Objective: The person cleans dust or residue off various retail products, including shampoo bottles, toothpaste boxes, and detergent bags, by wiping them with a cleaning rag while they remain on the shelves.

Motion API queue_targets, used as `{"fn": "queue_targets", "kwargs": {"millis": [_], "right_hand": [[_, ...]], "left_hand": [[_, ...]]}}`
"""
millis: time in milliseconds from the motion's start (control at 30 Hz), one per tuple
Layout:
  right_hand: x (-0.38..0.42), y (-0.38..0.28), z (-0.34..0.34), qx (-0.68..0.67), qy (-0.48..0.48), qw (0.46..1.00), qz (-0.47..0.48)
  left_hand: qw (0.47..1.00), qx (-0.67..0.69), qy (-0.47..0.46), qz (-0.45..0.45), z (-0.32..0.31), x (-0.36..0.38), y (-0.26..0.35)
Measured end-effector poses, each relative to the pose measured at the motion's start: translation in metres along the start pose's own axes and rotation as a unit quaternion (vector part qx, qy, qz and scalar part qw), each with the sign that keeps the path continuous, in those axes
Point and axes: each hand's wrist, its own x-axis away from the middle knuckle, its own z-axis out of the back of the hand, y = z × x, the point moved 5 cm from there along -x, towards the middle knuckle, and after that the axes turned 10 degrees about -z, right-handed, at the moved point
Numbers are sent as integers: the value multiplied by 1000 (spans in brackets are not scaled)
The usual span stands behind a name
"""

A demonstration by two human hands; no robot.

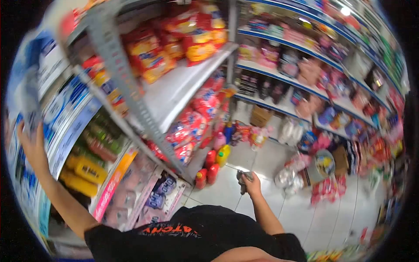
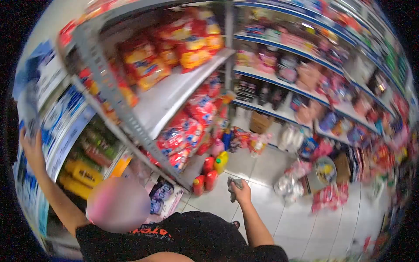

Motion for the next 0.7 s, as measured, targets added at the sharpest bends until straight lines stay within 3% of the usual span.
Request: {"fn": "queue_targets", "kwargs": {"millis": [33,67,100,133,233,333,400,467,500,533,600,633,700], "right_hand": [[3,-1,8,-56,-2,998,-39],[1,6,15,-93,-12,995,-39],[4,4,24,-181,-3,982,-55],[6,-2,32,-266,2,962,-66],[17,-43,50,-483,-59,873,23],[42,-93,68,-430,-73,875,208],[53,-104,75,-237,-69,924,291],[76,-130,85,-115,54,915,383],[72,-118,95,-207,19,924,320],[69,-106,103,-299,-18,918,259],[68,-85,123,-323,40,928,180],[70,-76,131,-335,61,931,136],[73,-72,159,-394,139,903,106]], "left_hand": [[997,49,57,5,-2,11,37],[958,258,94,88,-20,30,19],[883,439,71,152,-36,49,43],[868,486,34,98,-54,68,42],[808,549,-167,134,-107,120,161],[706,574,-400,103,-145,200,310],[662,603,-445,-18,-143,240,408],[582,651,-487,-9,-138,289,471],[484,693,-523,107,-144,328,485],[456,698,-547,78,-142,335,491],[402,709,-579,25,-143,340,508],[432,677,-591,-76,-148,349,511],[398,646,-643,-107,-143,359,521]]}}
